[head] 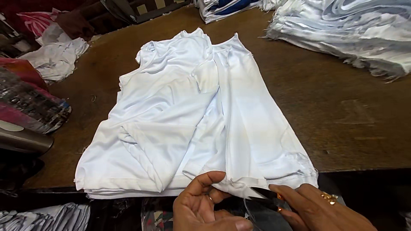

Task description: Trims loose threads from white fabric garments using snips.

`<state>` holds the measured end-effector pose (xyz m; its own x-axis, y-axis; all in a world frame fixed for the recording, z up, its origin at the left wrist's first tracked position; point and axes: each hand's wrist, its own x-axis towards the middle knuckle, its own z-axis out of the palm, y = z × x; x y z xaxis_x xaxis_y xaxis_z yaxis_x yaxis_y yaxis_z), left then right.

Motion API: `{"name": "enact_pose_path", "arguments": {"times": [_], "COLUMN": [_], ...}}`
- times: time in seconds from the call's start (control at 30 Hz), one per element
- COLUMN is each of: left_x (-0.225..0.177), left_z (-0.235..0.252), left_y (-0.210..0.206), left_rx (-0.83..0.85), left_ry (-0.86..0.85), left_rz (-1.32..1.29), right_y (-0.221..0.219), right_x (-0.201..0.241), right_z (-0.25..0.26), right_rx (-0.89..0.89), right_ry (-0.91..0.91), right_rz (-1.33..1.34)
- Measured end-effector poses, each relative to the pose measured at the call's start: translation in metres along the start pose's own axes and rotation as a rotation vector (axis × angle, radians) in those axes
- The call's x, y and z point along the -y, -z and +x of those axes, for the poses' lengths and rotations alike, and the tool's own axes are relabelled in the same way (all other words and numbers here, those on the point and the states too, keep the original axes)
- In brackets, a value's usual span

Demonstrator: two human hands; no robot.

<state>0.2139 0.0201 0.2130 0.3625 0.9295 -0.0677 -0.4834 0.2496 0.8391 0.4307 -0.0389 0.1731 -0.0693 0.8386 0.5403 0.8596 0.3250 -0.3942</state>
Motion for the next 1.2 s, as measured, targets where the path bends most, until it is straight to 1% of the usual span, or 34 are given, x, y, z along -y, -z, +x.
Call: {"name": "enact_pose_path", "arguments": {"times": [0.1, 0.23, 0.4, 0.6, 0.87, 1.03, 1.2], "left_x": [0.002, 0.003, 0.004, 0.002, 0.002, 0.002, 0.002], "left_z": [0.000, 0.001, 0.003, 0.002, 0.001, 0.000, -0.001], "left_y": [-0.003, -0.008, -0.010, -0.009, -0.012, -0.010, -0.009], "left_rx": [-0.047, -0.140, -0.214, -0.190, -0.172, -0.191, -0.164], "left_ry": [-0.026, -0.017, -0.019, -0.077, -0.072, -0.066, -0.075], "left_rz": [-0.013, -0.025, 0.052, 0.172, 0.237, 0.257, 0.237], "right_y": [-0.002, -0.008, -0.011, -0.006, -0.012, -0.014, -0.010], "right_x": [-0.002, -0.004, -0.001, -0.004, 0.000, 0.002, -0.001], "right_z": [0.005, 0.009, 0.012, 0.010, 0.012, 0.014, 0.012], "right_rx": [-0.026, -0.031, -0.035, 0.000, -0.001, -0.010, 0.006], "right_ry": [0.022, 0.041, 0.051, 0.069, 0.070, 0.084, 0.094], "right_rz": [-0.008, 0.003, 0.015, 0.014, 0.028, -0.011, -0.004]}}
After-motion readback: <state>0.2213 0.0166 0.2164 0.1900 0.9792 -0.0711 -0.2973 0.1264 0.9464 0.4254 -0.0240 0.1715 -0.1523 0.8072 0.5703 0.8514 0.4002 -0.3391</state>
